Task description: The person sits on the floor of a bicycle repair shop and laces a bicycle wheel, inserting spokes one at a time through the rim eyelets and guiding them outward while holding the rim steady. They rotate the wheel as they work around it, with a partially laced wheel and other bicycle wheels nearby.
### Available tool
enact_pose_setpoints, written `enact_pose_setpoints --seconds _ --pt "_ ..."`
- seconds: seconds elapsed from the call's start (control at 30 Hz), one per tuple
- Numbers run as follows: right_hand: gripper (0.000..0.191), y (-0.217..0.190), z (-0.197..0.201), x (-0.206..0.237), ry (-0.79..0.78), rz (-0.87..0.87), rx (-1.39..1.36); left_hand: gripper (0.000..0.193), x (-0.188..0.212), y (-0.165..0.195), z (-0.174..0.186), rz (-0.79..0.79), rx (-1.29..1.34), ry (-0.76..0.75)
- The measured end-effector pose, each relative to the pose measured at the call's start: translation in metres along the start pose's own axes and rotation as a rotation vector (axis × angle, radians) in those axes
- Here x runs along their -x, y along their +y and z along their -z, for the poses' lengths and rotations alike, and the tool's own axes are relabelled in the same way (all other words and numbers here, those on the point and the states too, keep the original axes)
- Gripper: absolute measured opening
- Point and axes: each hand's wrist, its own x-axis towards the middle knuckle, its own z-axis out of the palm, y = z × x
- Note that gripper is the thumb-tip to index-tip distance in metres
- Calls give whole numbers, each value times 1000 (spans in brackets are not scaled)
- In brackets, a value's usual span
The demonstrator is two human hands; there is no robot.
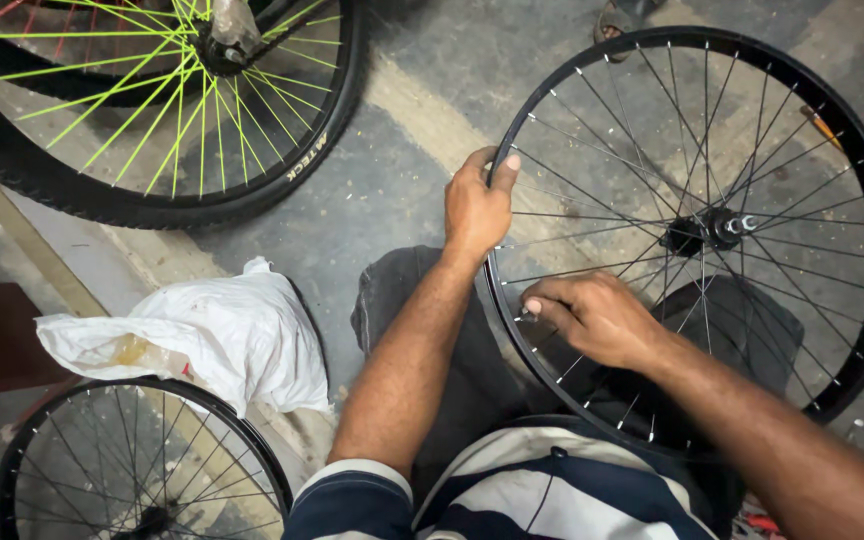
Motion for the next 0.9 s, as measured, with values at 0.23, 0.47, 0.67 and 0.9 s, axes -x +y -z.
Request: enact_pose_setpoints --seconds 0.23,0.47,0.67,0.9 --pt "25 10 -6 -3 -38 -80 49 41 0 3 0 11 6 0" --pt "12 8 -6 -2 108 392 -180 43 1 2 2 27 -11 -15" --pt "30 -15 -16 -10 -62 -184 391 43 2 -1 -2 -41 -10 13" --pt "43 -1 -8 -11 -87 -32 129 44 -2 0 1 -1 10 -1"
